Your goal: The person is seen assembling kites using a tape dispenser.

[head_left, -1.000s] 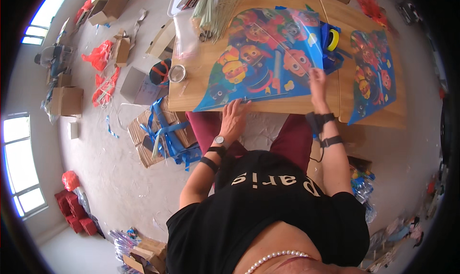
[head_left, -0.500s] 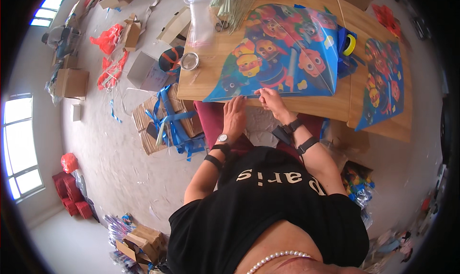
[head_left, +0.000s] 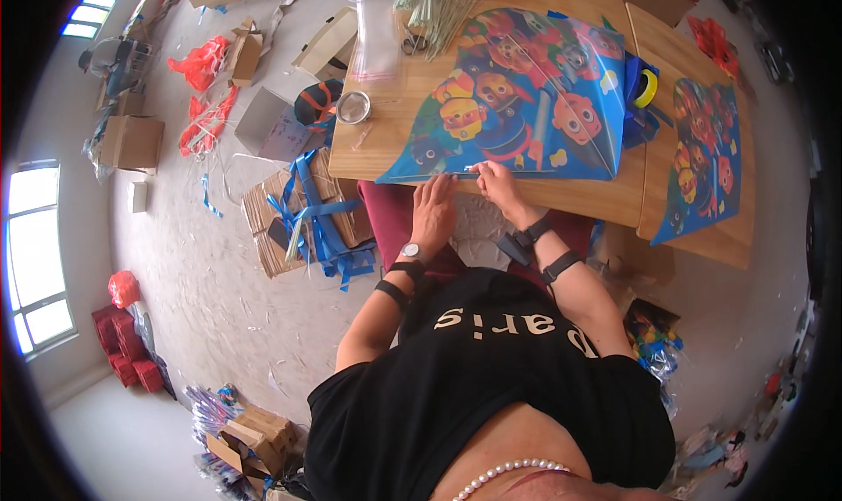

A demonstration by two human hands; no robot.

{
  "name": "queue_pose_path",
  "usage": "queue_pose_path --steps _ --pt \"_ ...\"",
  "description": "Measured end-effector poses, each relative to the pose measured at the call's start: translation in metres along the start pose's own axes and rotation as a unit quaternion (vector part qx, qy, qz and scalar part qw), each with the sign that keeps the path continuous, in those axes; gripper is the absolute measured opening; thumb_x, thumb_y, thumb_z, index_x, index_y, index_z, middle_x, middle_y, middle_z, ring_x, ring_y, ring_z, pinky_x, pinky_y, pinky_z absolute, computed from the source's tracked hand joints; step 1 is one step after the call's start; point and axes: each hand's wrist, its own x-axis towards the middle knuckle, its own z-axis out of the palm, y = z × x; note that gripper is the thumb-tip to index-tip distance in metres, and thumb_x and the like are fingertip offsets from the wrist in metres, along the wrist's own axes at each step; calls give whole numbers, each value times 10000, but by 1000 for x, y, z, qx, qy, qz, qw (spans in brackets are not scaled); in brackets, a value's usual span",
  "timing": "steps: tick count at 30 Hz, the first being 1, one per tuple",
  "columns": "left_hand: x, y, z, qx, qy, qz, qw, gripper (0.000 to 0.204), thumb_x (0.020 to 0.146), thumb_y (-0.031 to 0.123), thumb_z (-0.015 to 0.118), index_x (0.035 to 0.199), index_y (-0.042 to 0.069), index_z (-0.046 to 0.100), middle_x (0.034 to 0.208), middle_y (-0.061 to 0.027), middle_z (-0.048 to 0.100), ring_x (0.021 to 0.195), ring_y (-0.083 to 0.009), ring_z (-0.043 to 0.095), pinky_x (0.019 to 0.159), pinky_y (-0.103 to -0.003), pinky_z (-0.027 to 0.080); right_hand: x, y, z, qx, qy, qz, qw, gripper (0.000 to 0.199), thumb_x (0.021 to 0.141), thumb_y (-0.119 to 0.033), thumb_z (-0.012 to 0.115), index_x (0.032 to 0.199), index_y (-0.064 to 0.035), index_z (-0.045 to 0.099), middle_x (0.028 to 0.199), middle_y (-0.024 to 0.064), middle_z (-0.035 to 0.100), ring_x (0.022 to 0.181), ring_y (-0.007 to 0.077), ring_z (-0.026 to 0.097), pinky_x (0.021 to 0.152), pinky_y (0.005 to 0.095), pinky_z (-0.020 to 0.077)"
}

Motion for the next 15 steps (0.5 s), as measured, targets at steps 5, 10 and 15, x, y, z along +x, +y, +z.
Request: queue_pose_path --steps 5,10,15 --pt "-1 0 2 6 -14 -4 1000 622 806 49 618 1417 124 531 1400 -163 480 1337 -347 438 1116 -505 333 5 9 4 -88 33 -76 993 284 1093 -239 419 1061 -35 614 655 -40 483 518 39 417 460 223 347" --pt "3 6 -1 34 -27 2 999 659 790 64 621 1426 212 531 1394 -174 468 1323 -363 435 1102 -522 330 9 16 0 -110 37 -83 990 261 1077 -226 444 1059 -42 628 675 -1 554 544 94 504 493 265 403" --pt "4 5 1 40 -33 -1 999 700 783 72 660 1446 249 524 1410 -159 447 1343 -354 409 1120 -513 303 10 15 -4 -293 89 -253 918 207 1044 -238 514 1097 -78 633 811 116 701 694 305 682 591 403 513"
